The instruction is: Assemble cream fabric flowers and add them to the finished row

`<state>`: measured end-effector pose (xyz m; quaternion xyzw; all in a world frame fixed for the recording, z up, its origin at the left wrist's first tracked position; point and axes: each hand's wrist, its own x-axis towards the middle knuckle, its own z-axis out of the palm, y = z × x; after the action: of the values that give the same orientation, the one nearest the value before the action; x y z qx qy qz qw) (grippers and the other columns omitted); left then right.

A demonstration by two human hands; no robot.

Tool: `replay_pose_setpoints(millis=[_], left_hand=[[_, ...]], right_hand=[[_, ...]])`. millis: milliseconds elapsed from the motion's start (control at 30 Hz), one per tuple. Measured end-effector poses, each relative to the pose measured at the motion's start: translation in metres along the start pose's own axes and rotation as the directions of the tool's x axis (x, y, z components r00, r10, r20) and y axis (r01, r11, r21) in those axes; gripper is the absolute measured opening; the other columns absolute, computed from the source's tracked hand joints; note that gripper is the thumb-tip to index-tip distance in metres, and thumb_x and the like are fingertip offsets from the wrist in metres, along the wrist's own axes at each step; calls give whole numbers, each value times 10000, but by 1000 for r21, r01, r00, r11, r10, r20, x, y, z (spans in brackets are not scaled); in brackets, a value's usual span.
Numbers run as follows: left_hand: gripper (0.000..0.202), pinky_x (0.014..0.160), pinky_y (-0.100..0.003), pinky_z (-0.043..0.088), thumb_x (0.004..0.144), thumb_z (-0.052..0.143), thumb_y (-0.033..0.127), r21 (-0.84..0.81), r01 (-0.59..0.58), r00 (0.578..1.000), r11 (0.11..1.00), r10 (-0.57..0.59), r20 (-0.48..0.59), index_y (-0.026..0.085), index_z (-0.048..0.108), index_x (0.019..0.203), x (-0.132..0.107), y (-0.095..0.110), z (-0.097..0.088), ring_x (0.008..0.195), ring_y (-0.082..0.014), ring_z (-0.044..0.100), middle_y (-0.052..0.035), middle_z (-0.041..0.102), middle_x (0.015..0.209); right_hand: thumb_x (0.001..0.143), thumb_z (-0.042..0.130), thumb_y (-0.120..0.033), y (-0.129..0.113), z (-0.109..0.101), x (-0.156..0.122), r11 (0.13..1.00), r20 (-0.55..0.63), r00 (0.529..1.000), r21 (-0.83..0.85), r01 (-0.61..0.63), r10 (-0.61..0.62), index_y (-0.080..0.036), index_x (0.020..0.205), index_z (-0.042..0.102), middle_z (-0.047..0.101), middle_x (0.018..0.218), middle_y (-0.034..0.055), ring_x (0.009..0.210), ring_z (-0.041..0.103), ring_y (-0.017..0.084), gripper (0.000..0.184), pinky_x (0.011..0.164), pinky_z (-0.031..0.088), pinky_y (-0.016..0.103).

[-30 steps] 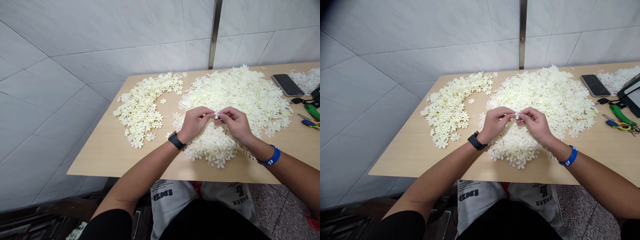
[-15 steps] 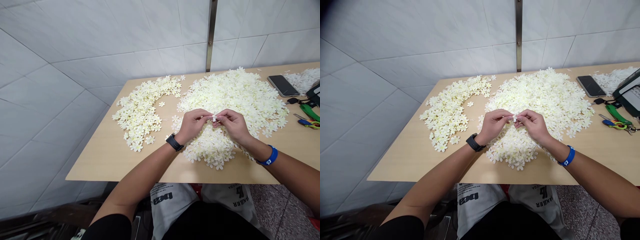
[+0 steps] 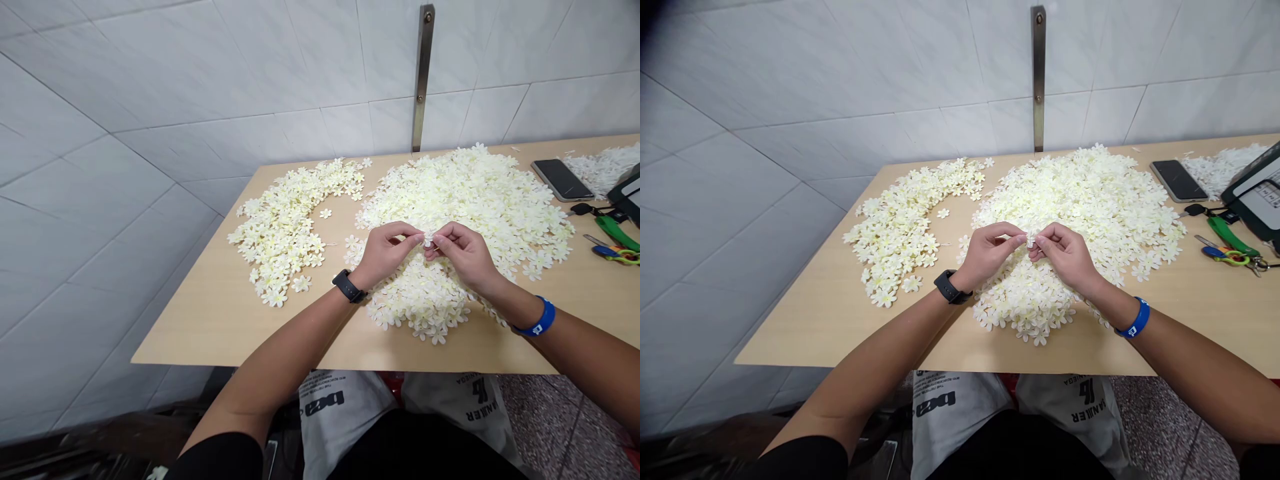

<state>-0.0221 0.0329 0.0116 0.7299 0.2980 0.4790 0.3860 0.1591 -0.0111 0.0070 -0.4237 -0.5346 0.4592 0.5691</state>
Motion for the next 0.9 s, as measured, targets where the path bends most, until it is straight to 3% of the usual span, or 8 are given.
replay_pose_setpoints(millis=[367, 467, 533, 733, 900], left_hand=[[233, 596, -223, 493, 933, 651, 331, 175, 21, 989, 984, 5, -148, 171, 666, 764, 3, -1, -7, 735, -131, 650, -32, 717, 779], [111, 610, -215, 495, 916, 671, 278, 267, 32, 988, 963, 11, -157, 176, 687, 877, 6, -7, -11, 759, -125, 646, -34, 727, 859], [79, 623, -213, 497, 914, 674, 247, 313, -4, 988, 950, 53, -146, 181, 695, 951, 5, -7, -10, 782, -123, 647, -39, 733, 912], [152, 669, -235, 535, 962, 655, 316, 305, -167, 984, 938, 176, -3, 194, 739, 933, -5, 3, 2, 833, -140, 687, -47, 768, 921], [127, 787, -295, 568, 952, 666, 224, 263, -198, 978, 944, 207, -7, 216, 772, 884, -5, -1, 3, 824, -150, 717, -27, 787, 870]], right_hand=[[801, 809, -543, -1, 0, 0, 1000, -67, 998, -15, 18, -19, -208, 775, 664, 710, 692, 5, 636, 707, 148, 366, 656, 645, 312], [803, 813, -525, 0, -1, 1, 1000, -100, 995, -6, 14, -15, -207, 785, 675, 716, 705, 6, 638, 707, 143, 347, 655, 641, 299], [814, 807, -509, 2, -1, 1, 1000, -112, 994, -11, 8, -9, -210, 802, 684, 720, 715, 6, 648, 712, 144, 324, 661, 641, 297], [836, 795, -471, 9, -2, 2, 999, -30, 998, 4, -46, 46, -217, 858, 718, 747, 764, 13, 692, 737, 154, 267, 707, 661, 315], [763, 849, -501, 11, -1, 3, 994, 12, 998, 78, -70, 69, -212, 821, 730, 755, 724, 19, 654, 730, 164, 319, 671, 670, 338]])
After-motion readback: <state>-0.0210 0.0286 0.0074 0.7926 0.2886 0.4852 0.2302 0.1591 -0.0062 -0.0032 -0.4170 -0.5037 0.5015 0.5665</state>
